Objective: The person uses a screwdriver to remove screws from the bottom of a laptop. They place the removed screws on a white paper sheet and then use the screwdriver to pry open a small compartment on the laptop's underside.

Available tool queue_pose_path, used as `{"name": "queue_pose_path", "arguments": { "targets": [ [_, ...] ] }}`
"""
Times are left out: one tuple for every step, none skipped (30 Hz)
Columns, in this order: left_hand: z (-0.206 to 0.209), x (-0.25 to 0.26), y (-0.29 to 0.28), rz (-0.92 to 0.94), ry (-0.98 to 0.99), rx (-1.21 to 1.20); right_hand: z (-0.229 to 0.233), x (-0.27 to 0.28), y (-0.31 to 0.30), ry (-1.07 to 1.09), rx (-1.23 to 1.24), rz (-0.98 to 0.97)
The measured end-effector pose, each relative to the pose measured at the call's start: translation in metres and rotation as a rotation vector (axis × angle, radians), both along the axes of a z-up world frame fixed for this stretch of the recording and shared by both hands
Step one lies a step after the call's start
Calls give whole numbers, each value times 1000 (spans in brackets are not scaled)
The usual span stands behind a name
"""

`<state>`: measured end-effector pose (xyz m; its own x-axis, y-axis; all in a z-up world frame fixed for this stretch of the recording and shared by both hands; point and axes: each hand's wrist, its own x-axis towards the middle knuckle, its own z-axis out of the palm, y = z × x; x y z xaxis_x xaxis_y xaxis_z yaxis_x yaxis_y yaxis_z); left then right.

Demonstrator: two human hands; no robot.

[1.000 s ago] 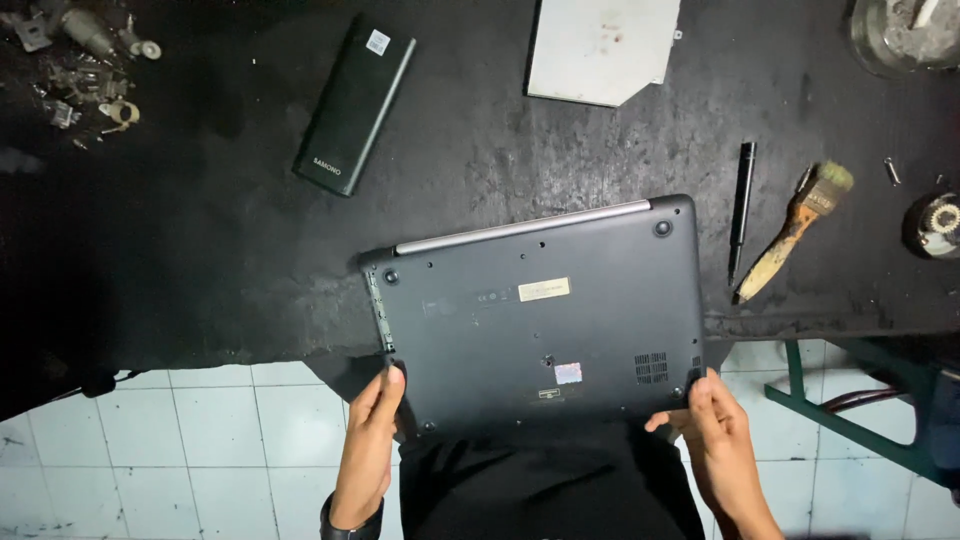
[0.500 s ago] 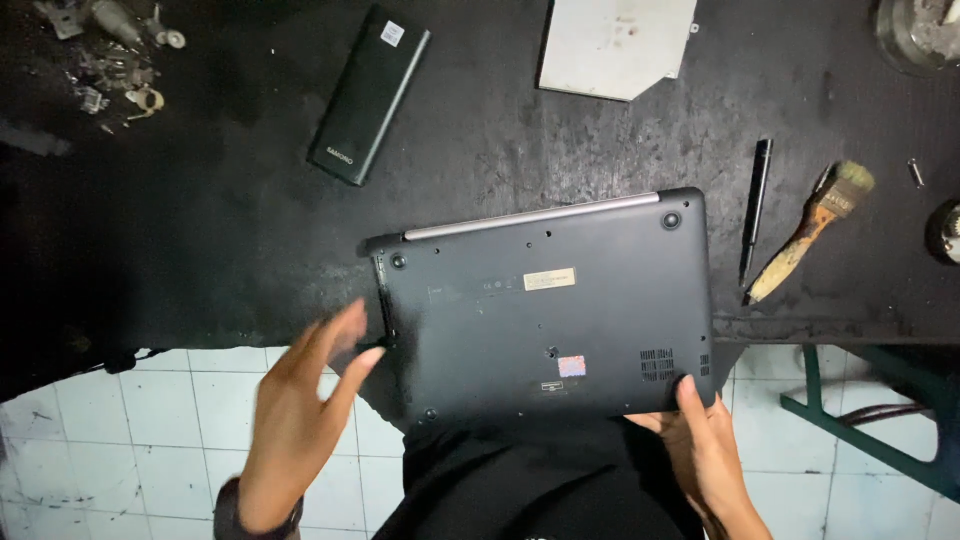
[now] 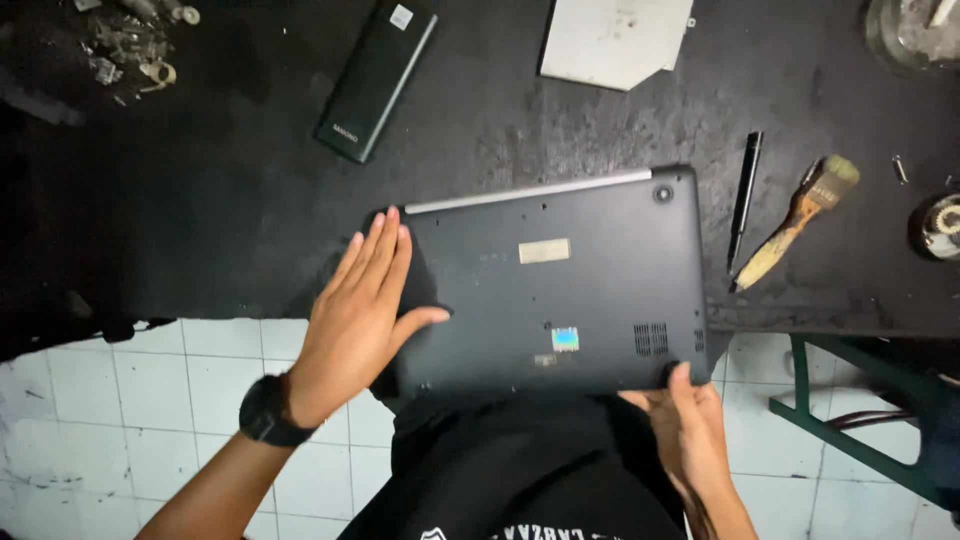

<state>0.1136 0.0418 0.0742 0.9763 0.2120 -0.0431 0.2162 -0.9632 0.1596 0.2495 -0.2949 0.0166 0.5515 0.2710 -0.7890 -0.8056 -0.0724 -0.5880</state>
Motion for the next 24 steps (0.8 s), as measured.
{"name": "queue_pose_path", "arguments": {
  "targets": [
    [-3, 3, 3, 8, 1, -4, -7, -4, 0, 1, -4, 8],
    [-7, 5, 5, 32, -3, -79, -15, -8, 0, -70, 125, -29],
    [-10, 6, 7, 60, -2, -156, -23, -13, -1, -133, 254, -63],
    [-10, 1, 2, 72, 4, -163, -31, -14, -3, -125, 247, -53],
    [-10, -2, -1, 114, -62, -218, -39, -16, -4, -84, 155, 5],
    [-9, -5, -3, 157, -128, -273, -47, -18, -5, -42, 63, 64],
    [-4, -11, -16, 161, -127, -275, -34, -21, 10, -40, 61, 68],
    [1, -17, -30, 339, -272, -375, -22, -24, 25, -10, 90, 241],
    [5, -21, -42, 514, -415, -478, -8, -27, 40, 21, 116, 408],
    [-13, -39, -55, 513, -411, -484, -7, -35, 49, 23, 110, 405],
    [-31, -57, -68, 779, -450, -654, -7, -43, 59, 28, 139, 395],
    [-48, -74, -80, 1048, -480, -822, -6, -50, 68, 32, 169, 385],
    [-38, -67, -91, 1041, -481, -826, 6, -46, 78, 27, 167, 380],
    [-28, -60, -101, 1252, -338, -1157, 19, -43, 87, 63, 46, 472],
    [-17, -53, -111, 1450, -164, -1490, 31, -39, 96, 102, -78, 563],
    [-28, -57, -115, 1444, -160, -1495, 21, -44, 92, 100, -83, 558],
    [-38, -60, -118, 1363, -311, -1611, 11, -49, 88, 48, -49, 507],
    [-49, -64, -122, 1271, -462, -1722, 1, -54, 84, -3, -16, 456],
    [-48, -63, -123, 1265, -456, -1727, -6, -59, 83, -6, -20, 449],
    [-47, -62, -123, 1246, -482, -1727, -12, -63, 82, -21, -8, 374],
    [-47, -61, -124, 1225, -510, -1726, -19, -67, 81, -38, 6, 299],
    [-45, -60, -123, 1218, -506, -1730, -21, -70, 81, -42, 4, 292],
    [-43, -58, -121, 1230, -485, -1705, -24, -71, 82, -79, 74, 238],
    [-40, -56, -120, 1242, -464, -1680, -26, -73, 83, -115, 145, 185]
  ]
}}
